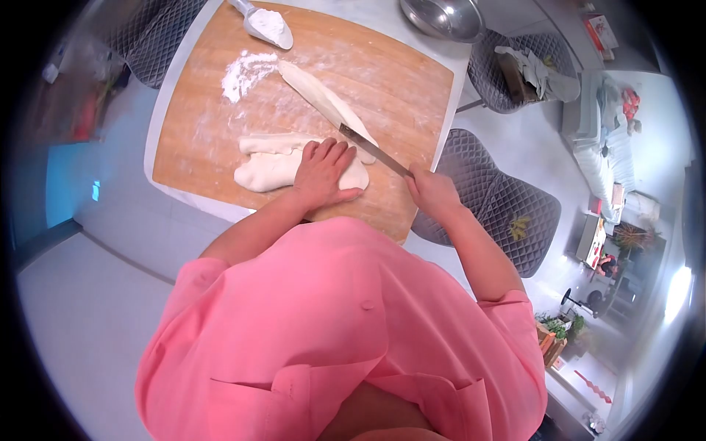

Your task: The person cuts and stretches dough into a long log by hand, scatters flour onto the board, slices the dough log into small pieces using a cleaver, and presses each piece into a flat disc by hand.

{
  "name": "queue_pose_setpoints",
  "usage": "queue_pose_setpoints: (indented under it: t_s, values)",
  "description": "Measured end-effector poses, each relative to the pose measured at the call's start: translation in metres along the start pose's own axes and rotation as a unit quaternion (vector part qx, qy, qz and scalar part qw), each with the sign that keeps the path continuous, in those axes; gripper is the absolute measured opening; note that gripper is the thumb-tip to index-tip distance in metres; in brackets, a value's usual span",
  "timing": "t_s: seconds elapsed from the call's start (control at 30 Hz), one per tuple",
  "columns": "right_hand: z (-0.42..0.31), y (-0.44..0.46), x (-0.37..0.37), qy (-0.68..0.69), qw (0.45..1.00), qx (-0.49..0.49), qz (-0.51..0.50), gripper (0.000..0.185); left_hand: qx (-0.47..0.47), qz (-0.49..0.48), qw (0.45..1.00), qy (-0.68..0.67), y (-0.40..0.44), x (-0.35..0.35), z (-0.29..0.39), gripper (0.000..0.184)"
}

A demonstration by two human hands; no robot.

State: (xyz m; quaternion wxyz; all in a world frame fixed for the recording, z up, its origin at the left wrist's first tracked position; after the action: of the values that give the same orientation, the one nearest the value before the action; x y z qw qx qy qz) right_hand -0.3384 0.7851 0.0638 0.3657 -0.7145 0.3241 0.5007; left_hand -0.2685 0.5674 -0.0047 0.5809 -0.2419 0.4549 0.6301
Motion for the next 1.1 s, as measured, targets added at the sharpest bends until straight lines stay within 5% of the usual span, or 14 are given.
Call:
queue_pose_setpoints:
  t_s: [0.4,0.6,0.7,0.77,0.87,0.97,1.1]
  values:
    - [0.009,0.031,0.048,0.015,0.999,-0.024,-0.024,0.02,0.01,-0.023,1.0,0.008,0.0,0.003,0.0,0.075]
    - [0.019,0.02,0.058,0.083,0.988,-0.107,0.066,0.021,0.001,-0.066,0.997,-0.031,-0.007,-0.006,-0.005,0.064]
    - [0.023,0.015,0.043,0.122,0.985,0.014,0.121,0.025,0.045,0.021,0.993,-0.104,-0.029,-0.022,-0.017,0.056]
    - [0.036,0.021,0.029,0.114,0.947,0.135,0.268,0.033,-0.014,0.078,0.995,-0.064,-0.039,-0.039,-0.031,0.049]
    - [0.048,0.058,0.026,0.024,0.94,0.105,0.323,0.039,-0.092,0.081,0.989,0.085,-0.044,-0.024,-0.086,0.045]
    - [0.055,0.09,0.041,-0.028,0.943,0.101,0.316,0.044,-0.071,0.136,0.985,0.081,-0.01,-0.043,-0.1,0.04]
    - [0.065,0.111,0.071,-0.034,0.94,0.096,0.326,0.043,-0.144,-0.053,0.988,-0.024,0.011,-0.046,-0.107,0.038]
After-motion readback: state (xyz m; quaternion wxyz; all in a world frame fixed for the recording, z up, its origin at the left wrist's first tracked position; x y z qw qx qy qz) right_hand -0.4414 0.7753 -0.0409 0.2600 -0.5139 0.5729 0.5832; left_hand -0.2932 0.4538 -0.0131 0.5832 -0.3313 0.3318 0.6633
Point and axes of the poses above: each hand's wrist, its own y-axis towards the middle knuckle, its own x-axis out of the palm, z = x × y, the point moved 3 cm from there along y, towards the middle knuckle, and after that the axes turned 15 degrees about z, right-handed, at the moved point
